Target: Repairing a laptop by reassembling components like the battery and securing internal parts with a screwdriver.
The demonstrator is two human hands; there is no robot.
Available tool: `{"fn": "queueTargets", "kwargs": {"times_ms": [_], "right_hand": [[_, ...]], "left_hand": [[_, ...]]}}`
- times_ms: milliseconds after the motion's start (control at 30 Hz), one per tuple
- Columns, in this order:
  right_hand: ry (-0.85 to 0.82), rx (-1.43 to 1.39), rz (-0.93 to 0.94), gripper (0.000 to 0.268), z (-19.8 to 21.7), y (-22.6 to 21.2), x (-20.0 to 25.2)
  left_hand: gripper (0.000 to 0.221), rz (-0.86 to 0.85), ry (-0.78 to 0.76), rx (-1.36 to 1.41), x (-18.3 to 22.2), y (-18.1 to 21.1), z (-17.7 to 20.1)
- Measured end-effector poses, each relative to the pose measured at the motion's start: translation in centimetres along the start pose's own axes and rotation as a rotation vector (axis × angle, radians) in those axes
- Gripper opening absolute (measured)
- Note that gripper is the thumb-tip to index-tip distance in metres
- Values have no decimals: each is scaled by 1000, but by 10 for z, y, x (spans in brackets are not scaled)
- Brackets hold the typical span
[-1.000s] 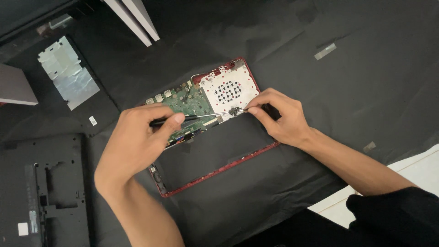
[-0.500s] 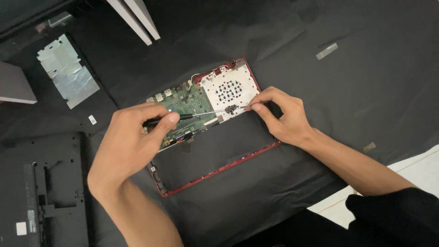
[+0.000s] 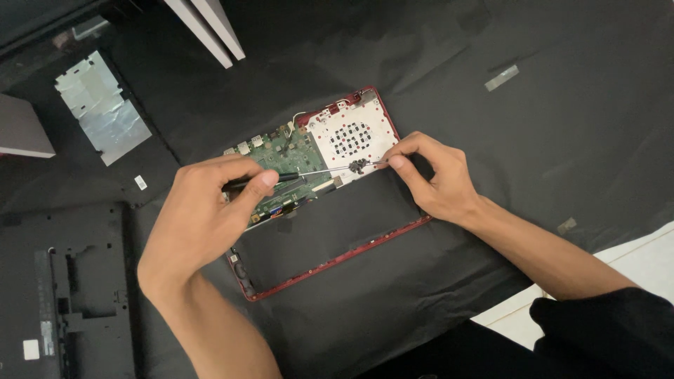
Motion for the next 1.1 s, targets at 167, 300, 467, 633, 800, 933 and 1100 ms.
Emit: {"fn": "queueTargets", "kwargs": {"times_ms": [167, 300, 467, 633, 800, 933, 1100], "right_hand": [[-4, 1, 17, 7, 0, -2, -1], [-13, -4, 14, 6, -1, -1, 0], [-14, -19, 7, 5, -1, 2, 0], [-41, -42, 4, 5, -1, 7, -1], [-18, -119, -22, 7, 9, 10, -6], [1, -104, -20, 9, 12, 12, -7], [-56, -77, 115, 10, 12, 2, -11]], "left_hand": [[23, -23, 15, 7, 0, 2, 2], [24, -36, 10, -6, 1, 2, 1], [22, -34, 15, -10, -1, 4, 0], [16, -80, 99, 54, 2, 15, 6], [16, -152, 197, 329, 7, 22, 7], [20, -208, 282, 725, 8, 40, 5], [18, -291, 346, 727, 6, 57, -6]]}}
Point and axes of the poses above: each hand's wrist, its own x-axis away from the middle knuckle, its own z-axis out of the back of the hand, y = z × x, the point moved 8 cm from there along -x, towards the middle knuckle, and after that the axes turned 3 degrees about y, right-handed, at the moved point
